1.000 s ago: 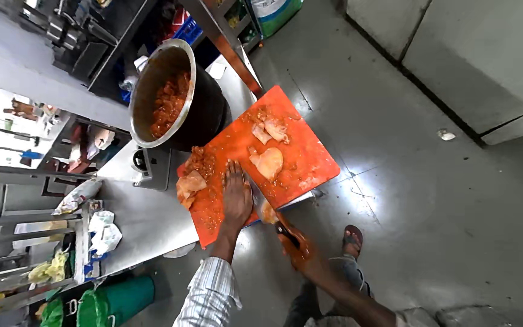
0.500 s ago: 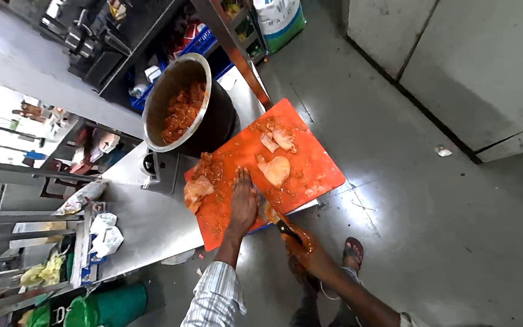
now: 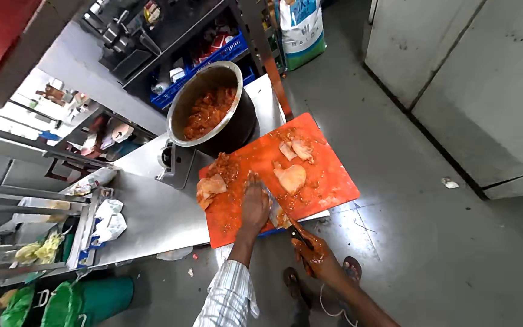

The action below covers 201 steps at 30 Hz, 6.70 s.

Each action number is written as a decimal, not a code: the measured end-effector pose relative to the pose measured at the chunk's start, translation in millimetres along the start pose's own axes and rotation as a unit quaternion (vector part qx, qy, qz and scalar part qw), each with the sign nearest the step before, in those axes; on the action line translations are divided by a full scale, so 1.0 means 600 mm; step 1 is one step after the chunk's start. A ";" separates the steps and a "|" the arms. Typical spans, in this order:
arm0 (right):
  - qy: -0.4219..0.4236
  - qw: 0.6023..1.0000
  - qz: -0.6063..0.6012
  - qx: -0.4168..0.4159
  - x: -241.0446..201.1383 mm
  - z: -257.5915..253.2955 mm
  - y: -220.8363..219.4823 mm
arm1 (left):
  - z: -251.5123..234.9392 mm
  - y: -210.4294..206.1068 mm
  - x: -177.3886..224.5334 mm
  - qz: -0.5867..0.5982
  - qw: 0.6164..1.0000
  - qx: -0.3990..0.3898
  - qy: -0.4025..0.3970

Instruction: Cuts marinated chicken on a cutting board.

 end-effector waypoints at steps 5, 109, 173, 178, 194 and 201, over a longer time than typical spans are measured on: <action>0.008 1.000 0.009 -0.012 -0.005 -0.008 0.003 | -0.003 -0.006 0.001 -0.004 1.000 -0.020 0.000; -0.009 0.998 0.017 -0.060 0.014 0.023 -0.048 | -0.004 0.020 0.096 -0.049 0.996 -0.078 0.021; 0.027 0.992 0.069 0.098 -0.033 0.245 0.020 | 0.033 0.215 -0.075 0.128 0.991 0.034 0.022; 0.054 0.981 0.038 0.181 -0.049 0.282 0.091 | 0.082 0.057 -0.020 0.003 0.995 -0.099 0.003; 0.067 0.988 0.034 0.134 -0.065 0.272 0.198 | -0.005 0.182 -0.070 0.139 0.970 -0.013 0.201; 0.088 0.988 0.046 0.117 -0.081 0.248 0.217 | -0.030 0.277 -0.137 0.270 0.941 0.057 0.197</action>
Point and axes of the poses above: each hand's wrist, its own z-axis away from the middle knuckle, its own y-axis out of the back of the hand, x = y × z, the point moved 10 cm from there along -z, towards the middle knuckle, and after that the axes turned 11 degrees about z, right-handed, at the moved point
